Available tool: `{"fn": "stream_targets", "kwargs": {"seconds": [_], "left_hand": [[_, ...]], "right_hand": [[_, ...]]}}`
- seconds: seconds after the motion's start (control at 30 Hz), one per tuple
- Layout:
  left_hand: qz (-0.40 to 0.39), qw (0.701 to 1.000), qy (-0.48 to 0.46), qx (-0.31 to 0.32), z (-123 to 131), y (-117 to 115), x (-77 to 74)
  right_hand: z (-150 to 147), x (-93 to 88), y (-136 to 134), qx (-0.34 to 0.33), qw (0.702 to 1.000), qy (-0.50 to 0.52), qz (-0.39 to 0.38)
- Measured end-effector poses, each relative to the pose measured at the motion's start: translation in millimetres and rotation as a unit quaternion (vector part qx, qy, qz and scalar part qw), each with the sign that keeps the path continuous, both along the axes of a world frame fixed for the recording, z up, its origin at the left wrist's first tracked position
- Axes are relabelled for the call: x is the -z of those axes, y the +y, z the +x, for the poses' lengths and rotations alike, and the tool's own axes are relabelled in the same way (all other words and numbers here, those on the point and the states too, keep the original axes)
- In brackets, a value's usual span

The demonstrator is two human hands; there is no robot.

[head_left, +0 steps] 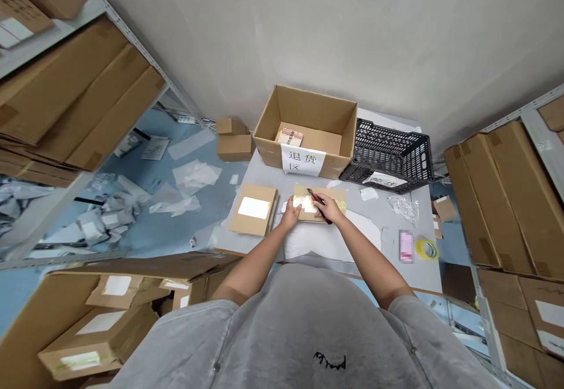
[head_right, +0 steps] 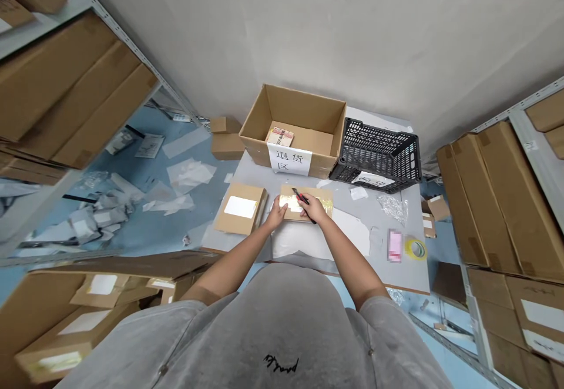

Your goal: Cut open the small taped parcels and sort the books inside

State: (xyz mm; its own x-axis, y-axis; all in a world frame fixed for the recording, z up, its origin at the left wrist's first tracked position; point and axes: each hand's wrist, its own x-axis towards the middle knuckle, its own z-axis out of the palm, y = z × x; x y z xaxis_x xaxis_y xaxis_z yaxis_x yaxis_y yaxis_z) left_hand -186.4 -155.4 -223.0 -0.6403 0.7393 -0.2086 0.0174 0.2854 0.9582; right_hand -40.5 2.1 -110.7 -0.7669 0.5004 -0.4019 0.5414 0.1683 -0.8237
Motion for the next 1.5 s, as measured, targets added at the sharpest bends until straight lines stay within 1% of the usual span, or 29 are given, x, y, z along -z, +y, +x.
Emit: {"fn": "stream_targets", "kwargs": {"seconds": [0.03, 0.07, 0.13, 0.2, 0.27, 0.33, 0.47, 0.63, 0.83, 0.93, 1.1, 1.33, 1.4, 1.5], "left_hand": [[0.0, 1.0, -0.006, 0.003, -1, -1, 0.5], [-0.003, 1.0, -0.012, 0.006, -2, -2, 0.9], [-0.011, 1.0, -0.024, 0.011, -3, -4, 1.4], [-0.015, 0.999, -0.034, 0.012, -2, -6, 1.4], [-0.009, 0.999, -0.04, 0.014, -2, -6, 0.6], [0.004, 0.999, -0.041, 0.02, -1, -7, -1.3], [0.012, 0.999, -0.045, 0.026, 1, -6, -7.3], [-0.02, 0.998, -0.062, 0.017, 2, -4, -13.7], [-0.019, 0.998, -0.056, 0.019, 2, -4, -17.3], [-0.015, 0.998, -0.052, 0.026, 0, -4, -17.5], [-0.011, 0.998, -0.052, 0.041, -3, -5, -16.6], [-0.005, 0.998, -0.048, 0.035, -2, -3, -14.1], [-0.002, 0.998, -0.049, 0.033, -2, -3, -12.1], [0.007, 0.998, -0.049, 0.032, -1, -3, -8.7]], "right_hand": [[-7, -2.2, -3, -0.04, 0.999, -0.013, 0.027], [-12, -5.2, -5, -0.084, 0.993, -0.033, 0.073], [-19, -12.4, -7, -0.168, 0.965, -0.079, 0.184], [-23, -19.2, -7, -0.224, 0.932, -0.117, 0.26], [-25, -23.7, -6, -0.253, 0.912, -0.14, 0.29], [-27, -25.9, -6, -0.269, 0.904, -0.146, 0.3], [-34, -27.8, -8, -0.269, 0.902, -0.143, 0.306], [-42, -33.2, -12, -0.239, 0.902, -0.174, 0.313], [-33, -33.5, -7, -0.216, 0.908, -0.186, 0.308], [-30, -34.0, -6, -0.21, 0.907, -0.198, 0.307], [-31, -37.0, -5, -0.233, 0.902, -0.194, 0.309], [-22, -29.3, -5, -0.186, 0.929, -0.144, 0.285], [-26, -29.1, -7, -0.2, 0.928, -0.135, 0.285], [-36, -31.4, -10, -0.234, 0.916, -0.146, 0.291]]}}
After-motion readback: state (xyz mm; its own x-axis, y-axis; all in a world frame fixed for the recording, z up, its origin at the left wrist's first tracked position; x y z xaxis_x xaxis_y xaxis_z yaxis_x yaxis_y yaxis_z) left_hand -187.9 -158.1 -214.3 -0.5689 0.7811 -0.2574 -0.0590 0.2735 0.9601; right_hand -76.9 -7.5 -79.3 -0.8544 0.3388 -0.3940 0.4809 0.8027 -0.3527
